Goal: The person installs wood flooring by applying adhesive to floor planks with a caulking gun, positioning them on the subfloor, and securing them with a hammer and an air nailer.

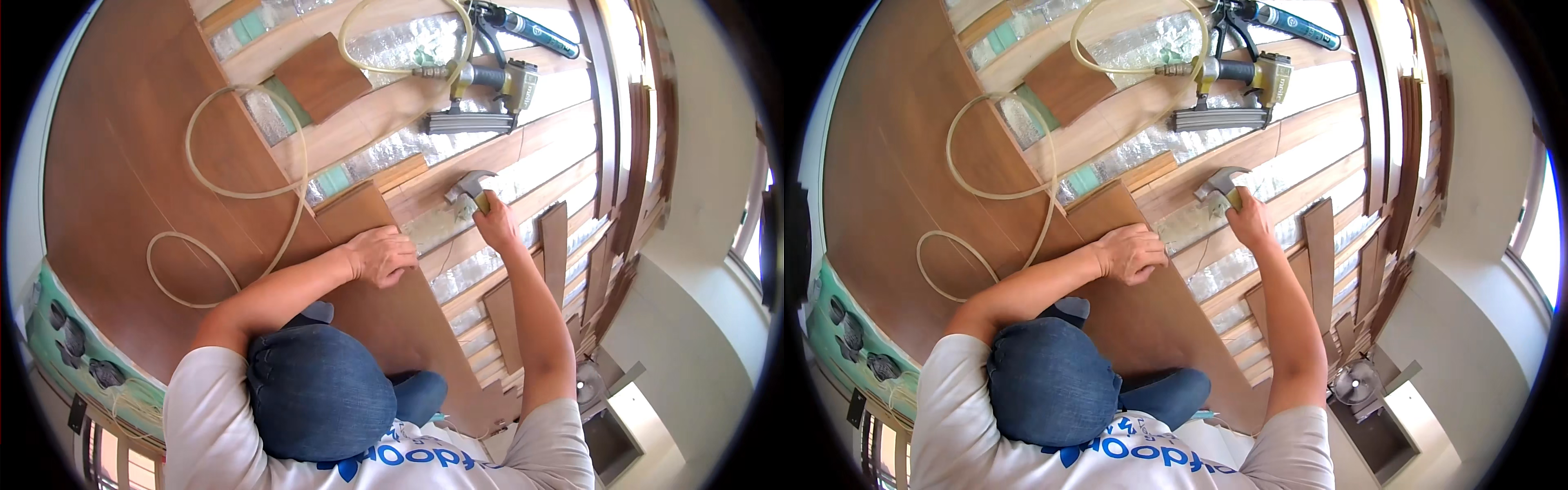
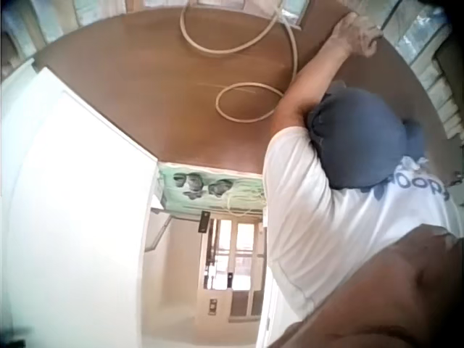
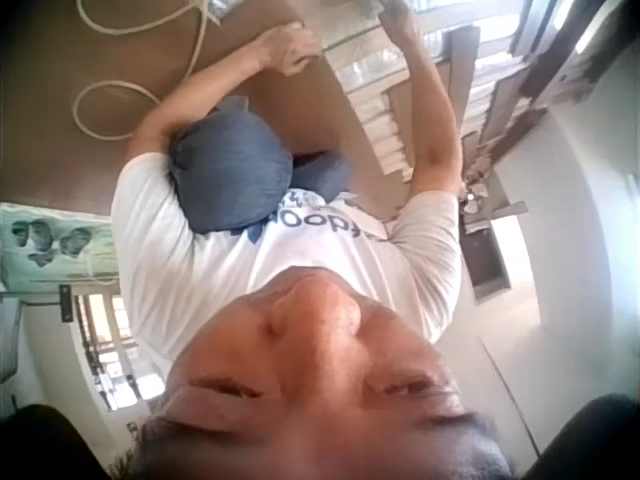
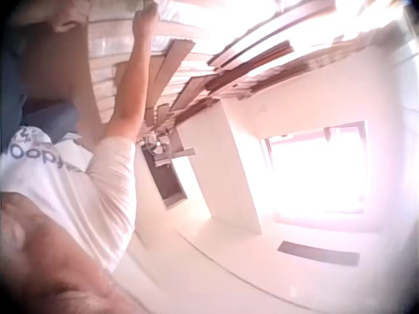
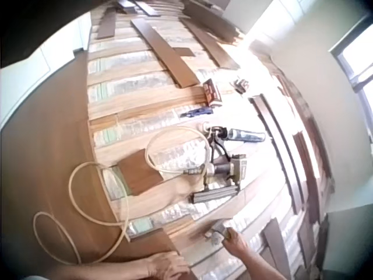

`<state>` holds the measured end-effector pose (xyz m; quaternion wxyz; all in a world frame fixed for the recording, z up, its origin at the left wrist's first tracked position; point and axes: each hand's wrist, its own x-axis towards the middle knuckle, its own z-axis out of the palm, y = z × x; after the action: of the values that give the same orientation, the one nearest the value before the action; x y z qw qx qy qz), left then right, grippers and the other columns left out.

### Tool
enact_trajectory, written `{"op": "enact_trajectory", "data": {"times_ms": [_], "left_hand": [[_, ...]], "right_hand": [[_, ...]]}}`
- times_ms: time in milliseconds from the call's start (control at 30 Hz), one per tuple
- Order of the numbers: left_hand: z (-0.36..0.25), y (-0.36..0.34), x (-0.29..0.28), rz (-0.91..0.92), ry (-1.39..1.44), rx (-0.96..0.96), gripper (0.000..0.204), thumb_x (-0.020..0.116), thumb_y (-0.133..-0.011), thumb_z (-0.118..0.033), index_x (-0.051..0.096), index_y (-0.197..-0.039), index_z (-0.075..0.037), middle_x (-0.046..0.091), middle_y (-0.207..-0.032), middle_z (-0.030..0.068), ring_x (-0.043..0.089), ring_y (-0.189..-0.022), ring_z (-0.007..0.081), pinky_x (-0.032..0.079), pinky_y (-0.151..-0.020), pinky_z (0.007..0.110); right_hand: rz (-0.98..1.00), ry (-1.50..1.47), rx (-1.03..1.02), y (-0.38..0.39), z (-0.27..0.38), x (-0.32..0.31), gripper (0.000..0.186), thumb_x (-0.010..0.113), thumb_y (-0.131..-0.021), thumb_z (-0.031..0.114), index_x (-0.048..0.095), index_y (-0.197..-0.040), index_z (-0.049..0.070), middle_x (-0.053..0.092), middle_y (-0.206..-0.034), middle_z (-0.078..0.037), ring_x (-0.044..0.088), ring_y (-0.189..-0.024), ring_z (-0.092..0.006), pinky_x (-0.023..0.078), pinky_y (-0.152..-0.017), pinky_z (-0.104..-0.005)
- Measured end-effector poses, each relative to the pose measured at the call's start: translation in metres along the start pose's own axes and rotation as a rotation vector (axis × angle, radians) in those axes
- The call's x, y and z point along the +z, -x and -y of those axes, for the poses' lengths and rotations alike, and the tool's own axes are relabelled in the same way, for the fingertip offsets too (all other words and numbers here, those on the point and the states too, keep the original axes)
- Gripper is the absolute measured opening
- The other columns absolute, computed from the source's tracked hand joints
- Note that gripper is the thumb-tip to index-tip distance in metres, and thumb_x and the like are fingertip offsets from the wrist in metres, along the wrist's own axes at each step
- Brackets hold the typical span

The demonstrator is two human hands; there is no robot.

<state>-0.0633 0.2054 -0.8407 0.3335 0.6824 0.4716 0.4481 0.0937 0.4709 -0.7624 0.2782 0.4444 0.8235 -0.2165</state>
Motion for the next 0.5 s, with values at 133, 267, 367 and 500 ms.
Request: {"op": "enact_trajectory", "data": {"times_ms": [133,267,367,500], "left_hand": [[-0.004,0.001,0.000,0.002,-0.022,-0.022,0.015,0.069,-0.078,-0.013,0.071,-0.092,-0.016,0.065,-0.091,-0.0001,0.064,-0.092,0.0198,0.047,-0.083,0.037],[-0.002,0.005,0.001,0.007,-0.024,-0.046,0.018,0.069,-0.078,-0.011,0.070,-0.094,-0.019,0.064,-0.092,-0.0007,0.063,-0.090,0.0202,0.048,-0.083,0.037],[-0.002,0.005,0.002,0.014,-0.017,-0.020,0.018,0.069,-0.079,-0.011,0.070,-0.095,-0.019,0.064,-0.092,-0.0004,0.063,-0.091,0.0205,0.048,-0.084,0.037],[-0.003,0.009,0.000,0.011,-0.046,-0.020,0.017,0.069,-0.079,-0.013,0.069,-0.095,-0.019,0.063,-0.091,-0.0003,0.062,-0.091,0.0207,0.047,-0.086,0.037]], "right_hand": [[-0.050,-0.012,-0.099,-0.023,-0.022,-0.010,0.039,0.066,-0.090,0.022,0.064,-0.125,0.008,0.071,-0.117,-0.024,0.067,-0.110,-0.0446,0.053,-0.096,-0.0492],[-0.310,-0.047,-0.458,-0.057,-0.006,-0.035,0.034,0.067,-0.090,0.023,0.069,-0.120,0.005,0.067,-0.116,-0.020,0.066,-0.110,-0.0409,0.054,-0.096,-0.0458],[-0.660,-0.518,-0.287,-0.094,0.046,-0.055,0.038,0.068,-0.092,0.023,0.068,-0.121,-0.001,0.067,-0.112,-0.018,0.067,-0.105,-0.0322,0.054,-0.093,-0.0422],[-0.404,-1.475,0.256,-0.144,0.158,-0.085,0.046,0.071,-0.095,0.029,0.063,-0.123,-0.007,0.068,-0.117,-0.015,0.067,-0.104,-0.0252,0.055,-0.079,-0.0366]]}}
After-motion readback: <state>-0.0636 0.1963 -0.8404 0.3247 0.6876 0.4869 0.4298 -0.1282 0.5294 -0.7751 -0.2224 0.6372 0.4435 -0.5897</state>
